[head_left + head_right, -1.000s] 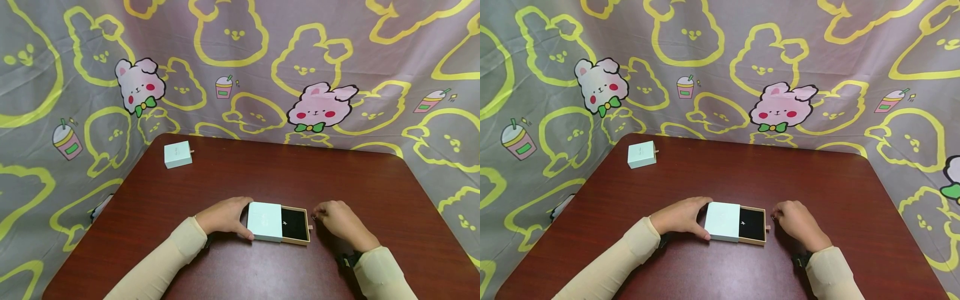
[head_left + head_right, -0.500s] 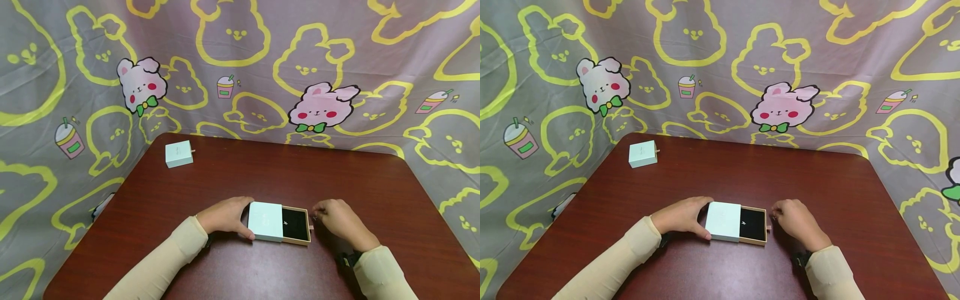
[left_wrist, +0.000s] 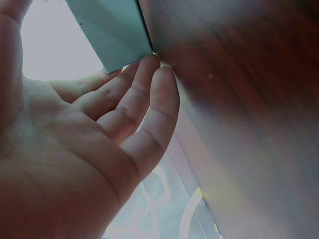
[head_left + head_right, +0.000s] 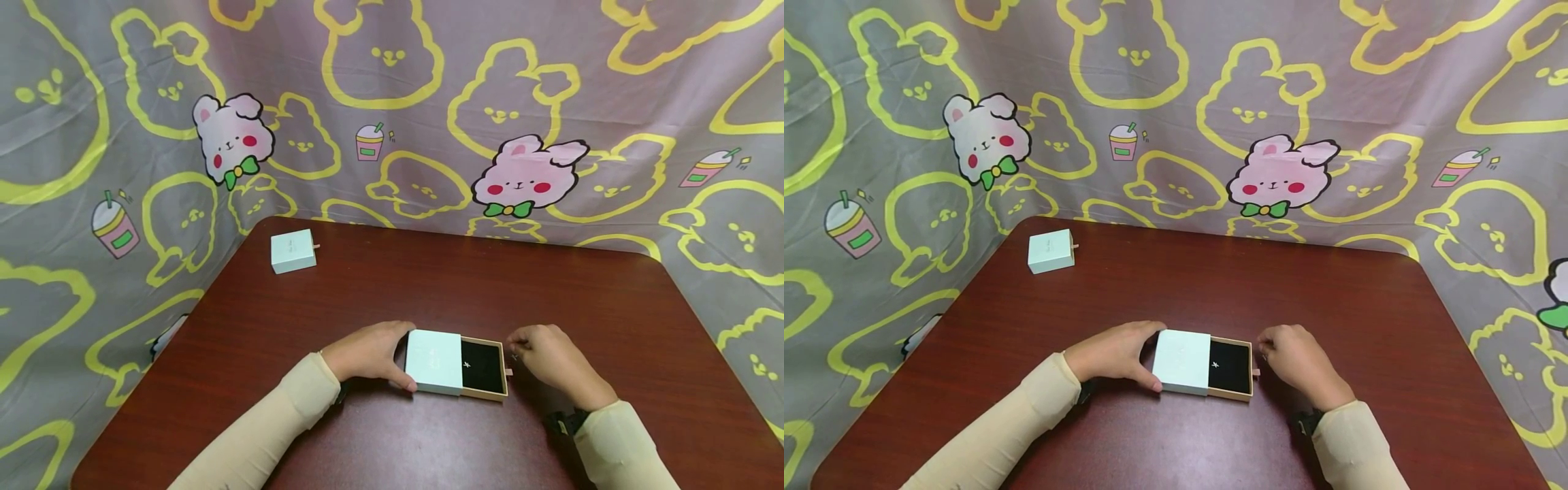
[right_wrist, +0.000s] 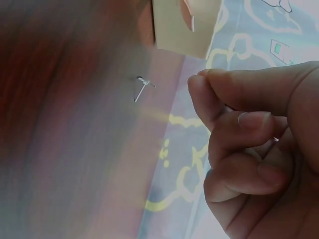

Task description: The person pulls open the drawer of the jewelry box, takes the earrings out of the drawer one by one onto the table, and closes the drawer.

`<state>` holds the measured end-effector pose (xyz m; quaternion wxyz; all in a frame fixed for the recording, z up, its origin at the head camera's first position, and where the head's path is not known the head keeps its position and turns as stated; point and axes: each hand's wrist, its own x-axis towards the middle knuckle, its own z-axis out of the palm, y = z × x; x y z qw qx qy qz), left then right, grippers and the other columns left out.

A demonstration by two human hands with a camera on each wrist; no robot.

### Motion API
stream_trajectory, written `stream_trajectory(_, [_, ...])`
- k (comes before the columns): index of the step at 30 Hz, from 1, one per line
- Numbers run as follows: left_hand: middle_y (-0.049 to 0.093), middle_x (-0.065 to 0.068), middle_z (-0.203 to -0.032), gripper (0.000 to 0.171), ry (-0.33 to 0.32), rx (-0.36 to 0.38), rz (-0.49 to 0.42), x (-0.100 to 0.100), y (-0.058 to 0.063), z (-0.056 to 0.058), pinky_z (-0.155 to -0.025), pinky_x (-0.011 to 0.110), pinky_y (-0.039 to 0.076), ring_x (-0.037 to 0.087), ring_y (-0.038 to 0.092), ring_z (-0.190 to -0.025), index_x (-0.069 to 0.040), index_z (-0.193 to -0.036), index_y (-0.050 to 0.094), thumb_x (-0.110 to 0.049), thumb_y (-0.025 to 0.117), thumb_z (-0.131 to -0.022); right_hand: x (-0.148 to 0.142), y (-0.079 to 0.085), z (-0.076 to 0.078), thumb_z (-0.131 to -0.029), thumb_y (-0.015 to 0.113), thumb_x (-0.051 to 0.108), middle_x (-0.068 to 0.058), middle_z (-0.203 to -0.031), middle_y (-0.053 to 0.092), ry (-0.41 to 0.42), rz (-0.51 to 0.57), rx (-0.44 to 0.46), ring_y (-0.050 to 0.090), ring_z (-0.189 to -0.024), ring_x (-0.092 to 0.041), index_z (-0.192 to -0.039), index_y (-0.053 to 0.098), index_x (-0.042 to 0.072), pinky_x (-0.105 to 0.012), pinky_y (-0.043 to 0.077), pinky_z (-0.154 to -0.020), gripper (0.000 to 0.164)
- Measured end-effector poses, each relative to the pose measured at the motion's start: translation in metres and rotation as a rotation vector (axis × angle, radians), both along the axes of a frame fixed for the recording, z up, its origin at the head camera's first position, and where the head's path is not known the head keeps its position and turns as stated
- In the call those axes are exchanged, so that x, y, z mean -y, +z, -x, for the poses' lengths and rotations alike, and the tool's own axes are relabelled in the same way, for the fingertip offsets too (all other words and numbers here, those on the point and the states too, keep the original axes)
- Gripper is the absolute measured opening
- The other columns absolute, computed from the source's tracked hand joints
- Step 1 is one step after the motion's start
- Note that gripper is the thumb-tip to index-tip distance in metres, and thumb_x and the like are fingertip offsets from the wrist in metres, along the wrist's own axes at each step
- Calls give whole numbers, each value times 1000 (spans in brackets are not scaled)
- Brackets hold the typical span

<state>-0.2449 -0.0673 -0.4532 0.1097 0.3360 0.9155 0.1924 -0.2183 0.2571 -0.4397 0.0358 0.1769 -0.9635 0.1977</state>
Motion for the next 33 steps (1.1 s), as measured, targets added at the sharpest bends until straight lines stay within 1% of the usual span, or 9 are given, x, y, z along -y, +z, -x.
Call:
stream_trajectory(16, [56,1,-129,101,0,9,-6,0,-1,0,-98,31,42,14,53,-116,-7,-137,48,-62,84,-61,4,2,-2,-85,70,3,5,-79,67,0,-3,14,53,-66,-9,-86,75,9,-33,46,-61,8])
stream_trajectory(20, [56,1,-129,101,0,11,-9,0,-1,0,-98,32,42,14,53,-116,-7,-137,48,-63,83,-61,5,2,-2,-86,70,5,4,-81,68,-3,-6,20,55,-68,-9,-86,76,10,-34,47,-62,7])
stream_trajectory(26, [56,2,-131,102,4,11,-1,0,-1,0,-99,32,42,15,52,-118,-6,-138,47,-62,84,-61,8,3,-2,-85,71,5,3,-82,69,-1,1,15,59,-71,-10,-86,76,10,-35,49,-64,7])
stream_trajectory(33, [55,2,-133,104,6,13,2,0,-1,0,-100,33,41,15,51,-120,-6,-139,47,-64,83,-61,9,4,-2,-85,71,5,4,-80,68,3,2,6,58,-68,-9,-85,76,10,-34,49,-62,7])
